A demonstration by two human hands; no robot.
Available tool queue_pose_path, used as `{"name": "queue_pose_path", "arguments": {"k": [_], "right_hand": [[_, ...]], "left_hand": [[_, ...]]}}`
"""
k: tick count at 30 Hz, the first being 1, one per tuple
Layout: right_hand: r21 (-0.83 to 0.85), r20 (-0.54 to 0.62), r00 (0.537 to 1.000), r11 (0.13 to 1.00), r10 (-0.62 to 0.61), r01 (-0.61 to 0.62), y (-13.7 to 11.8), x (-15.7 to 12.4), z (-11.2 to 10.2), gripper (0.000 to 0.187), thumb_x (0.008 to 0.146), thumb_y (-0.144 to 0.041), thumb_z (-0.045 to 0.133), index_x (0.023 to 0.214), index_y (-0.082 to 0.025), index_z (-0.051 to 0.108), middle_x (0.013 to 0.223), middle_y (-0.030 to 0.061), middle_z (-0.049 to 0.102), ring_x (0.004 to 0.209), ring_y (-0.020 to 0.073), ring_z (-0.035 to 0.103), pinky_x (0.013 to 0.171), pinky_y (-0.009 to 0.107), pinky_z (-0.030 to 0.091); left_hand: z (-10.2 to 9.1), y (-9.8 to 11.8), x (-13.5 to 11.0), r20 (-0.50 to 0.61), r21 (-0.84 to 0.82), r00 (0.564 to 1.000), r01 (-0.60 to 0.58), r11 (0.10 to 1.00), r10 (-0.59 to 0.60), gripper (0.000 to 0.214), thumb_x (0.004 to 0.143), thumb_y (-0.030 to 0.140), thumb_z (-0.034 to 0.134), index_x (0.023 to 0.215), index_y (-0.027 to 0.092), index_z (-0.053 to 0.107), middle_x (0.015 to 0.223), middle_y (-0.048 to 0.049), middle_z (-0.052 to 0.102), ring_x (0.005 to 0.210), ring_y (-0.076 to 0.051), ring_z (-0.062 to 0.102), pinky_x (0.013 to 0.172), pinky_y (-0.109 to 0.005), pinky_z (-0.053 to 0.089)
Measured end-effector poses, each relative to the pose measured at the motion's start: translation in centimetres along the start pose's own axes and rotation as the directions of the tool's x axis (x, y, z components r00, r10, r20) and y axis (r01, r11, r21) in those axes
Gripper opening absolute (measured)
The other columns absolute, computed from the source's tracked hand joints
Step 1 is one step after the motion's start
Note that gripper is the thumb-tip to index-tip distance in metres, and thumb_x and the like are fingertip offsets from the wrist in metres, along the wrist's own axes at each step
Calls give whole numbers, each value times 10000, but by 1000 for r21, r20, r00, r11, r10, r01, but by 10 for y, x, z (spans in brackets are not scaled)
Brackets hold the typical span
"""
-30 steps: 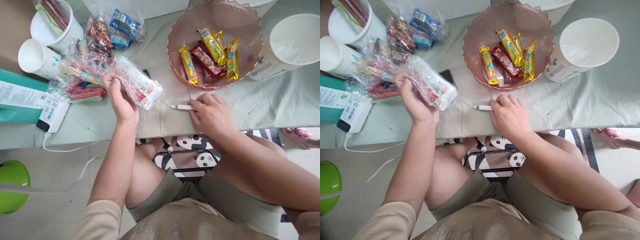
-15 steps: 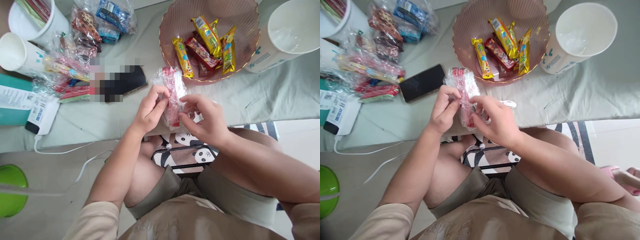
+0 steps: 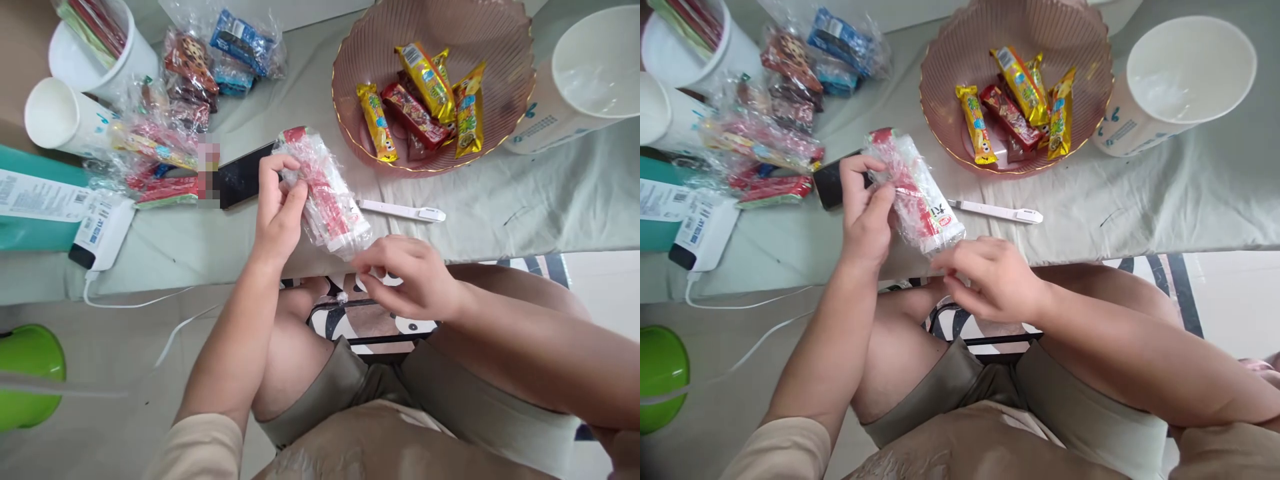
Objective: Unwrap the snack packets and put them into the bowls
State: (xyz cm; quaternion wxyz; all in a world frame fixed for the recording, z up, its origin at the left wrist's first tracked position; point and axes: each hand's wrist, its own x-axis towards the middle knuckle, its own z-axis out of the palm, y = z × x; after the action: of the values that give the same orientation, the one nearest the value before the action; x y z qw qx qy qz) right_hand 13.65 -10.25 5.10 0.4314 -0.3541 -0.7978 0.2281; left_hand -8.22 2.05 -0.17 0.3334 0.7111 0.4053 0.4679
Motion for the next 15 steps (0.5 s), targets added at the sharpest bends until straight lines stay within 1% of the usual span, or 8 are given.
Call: {"name": "queue_pose_path", "arguments": {"k": [2,4,6,8,9,11,13,15], "right_hand": [[87,-4,986,983,165,-164,0,1,-4,150,964,-175,575,1106,-216,596,658,-62,667,508,89,551,541,243,439],[100,-42,935,932,353,-347,4,3,-8,123,974,-225,579,1095,-216,592,598,-79,622,463,82,492,523,248,414],[113,-88,865,868,494,-484,10,6,-10,186,939,-288,637,1104,-218,588,695,-44,666,540,99,544,557,266,445],[190,-94,812,811,576,-553,17,9,-9,411,847,-355,745,1190,-217,566,927,25,716,738,147,649,619,285,508],[257,-70,791,777,608,-574,19,10,-8,540,801,-384,789,1250,-216,540,1042,56,711,843,173,680,650,294,539],[431,52,757,669,652,-606,22,13,-5,704,761,-433,829,1334,-213,484,1187,96,687,991,214,705,742,326,598],[593,205,734,515,647,-620,21,14,-1,707,773,-472,832,1328,-210,482,1222,107,693,1058,239,717,854,374,625],[697,278,721,383,635,-606,18,15,3,646,766,-476,857,1254,-217,522,1198,95,717,1095,255,719,948,418,618]], "left_hand": [[2,3,1,-14,-45,1000,-9,999,8,449,956,709,605,1175,328,511,1024,-33,547,650,-120,510,607,-280,452],[5,5,1,-2,-73,1000,-20,997,20,499,935,736,617,1177,319,485,973,-21,532,621,-106,491,592,-272,445],[7,10,0,36,-108,999,-22,994,26,548,919,765,615,1184,315,448,915,-3,516,598,-98,491,580,-265,445],[8,18,-2,102,-178,995,12,984,6,565,905,769,628,1180,321,421,887,9,510,581,-95,505,557,-255,443],[9,23,-4,147,-220,989,49,974,-17,559,903,759,639,1175,326,413,879,14,510,566,-93,508,536,-247,436],[10,33,-7,258,-297,963,154,942,-77,517,920,715,650,1174,341,399,836,29,502,524,-91,498,493,-236,423],[14,43,-11,355,-358,929,241,902,-107,444,967,649,632,1191,358,382,775,48,487,481,-92,469,469,-234,422],[18,50,-14,354,-386,933,210,898,-66,389,998,597,625,1192,365,382,783,50,505,473,-85,452,470,-230,424]]}}
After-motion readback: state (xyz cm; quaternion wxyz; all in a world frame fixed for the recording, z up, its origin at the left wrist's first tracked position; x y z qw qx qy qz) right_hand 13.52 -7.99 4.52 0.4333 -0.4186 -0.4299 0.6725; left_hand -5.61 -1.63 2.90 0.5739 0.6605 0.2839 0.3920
